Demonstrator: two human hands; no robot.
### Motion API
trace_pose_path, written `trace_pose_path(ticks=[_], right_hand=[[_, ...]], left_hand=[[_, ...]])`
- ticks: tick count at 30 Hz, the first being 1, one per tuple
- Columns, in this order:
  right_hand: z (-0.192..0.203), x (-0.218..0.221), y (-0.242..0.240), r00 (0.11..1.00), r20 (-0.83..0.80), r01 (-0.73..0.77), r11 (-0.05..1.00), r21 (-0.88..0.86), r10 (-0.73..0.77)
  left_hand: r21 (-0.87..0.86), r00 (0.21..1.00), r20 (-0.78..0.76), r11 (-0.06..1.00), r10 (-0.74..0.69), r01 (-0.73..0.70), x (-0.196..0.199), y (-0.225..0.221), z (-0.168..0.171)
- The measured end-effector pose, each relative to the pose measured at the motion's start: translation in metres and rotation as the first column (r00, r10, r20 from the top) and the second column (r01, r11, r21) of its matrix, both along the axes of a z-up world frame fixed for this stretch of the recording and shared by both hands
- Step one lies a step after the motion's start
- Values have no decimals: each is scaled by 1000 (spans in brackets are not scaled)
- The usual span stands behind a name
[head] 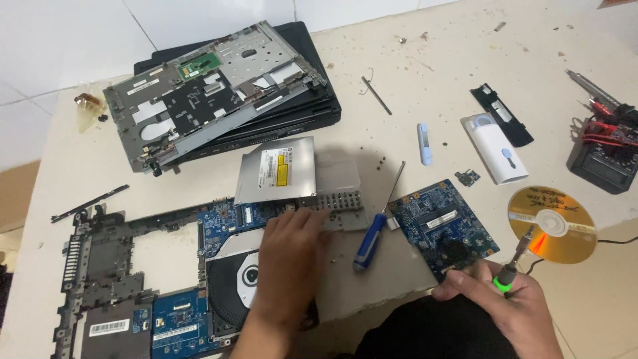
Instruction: Disassembling and assembling internal components of a laptop using a screwdriver and manual manipulation.
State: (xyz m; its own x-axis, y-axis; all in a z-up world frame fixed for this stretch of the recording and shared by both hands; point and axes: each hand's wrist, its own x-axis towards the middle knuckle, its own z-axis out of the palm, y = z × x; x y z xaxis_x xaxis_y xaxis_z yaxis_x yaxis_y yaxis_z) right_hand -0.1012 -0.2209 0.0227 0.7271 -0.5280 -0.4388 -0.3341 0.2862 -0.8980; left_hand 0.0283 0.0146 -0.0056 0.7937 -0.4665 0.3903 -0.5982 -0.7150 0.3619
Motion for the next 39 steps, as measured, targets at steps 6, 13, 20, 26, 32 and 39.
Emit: trace_pose_path(ticks=[6,13,20,26,32,39], right_hand=[[-7,0,0,999,35,37,997,69,-40],[3,6,8,998,16,53,999,-12,-52],[8,10,10,993,-105,37,989,-142,-53],[-3,7,4,997,-70,4,980,-198,-18],[-6,9,4,994,-111,-13,977,-212,-11],[-9,10,-2,991,-127,-65,971,-229,36]], left_hand=[[-169,985,-162,985,-54,26,0,8,3],[-270,981,-190,963,-44,-9,-1,8,9],[-286,992,-126,958,-2,-34,-2,13,6],[-214,987,-155,974,38,-71,-1,17,7],[-13,998,-59,1000,-17,16,8,24,21],[491,993,7,865,-117,99,32,10,17]])
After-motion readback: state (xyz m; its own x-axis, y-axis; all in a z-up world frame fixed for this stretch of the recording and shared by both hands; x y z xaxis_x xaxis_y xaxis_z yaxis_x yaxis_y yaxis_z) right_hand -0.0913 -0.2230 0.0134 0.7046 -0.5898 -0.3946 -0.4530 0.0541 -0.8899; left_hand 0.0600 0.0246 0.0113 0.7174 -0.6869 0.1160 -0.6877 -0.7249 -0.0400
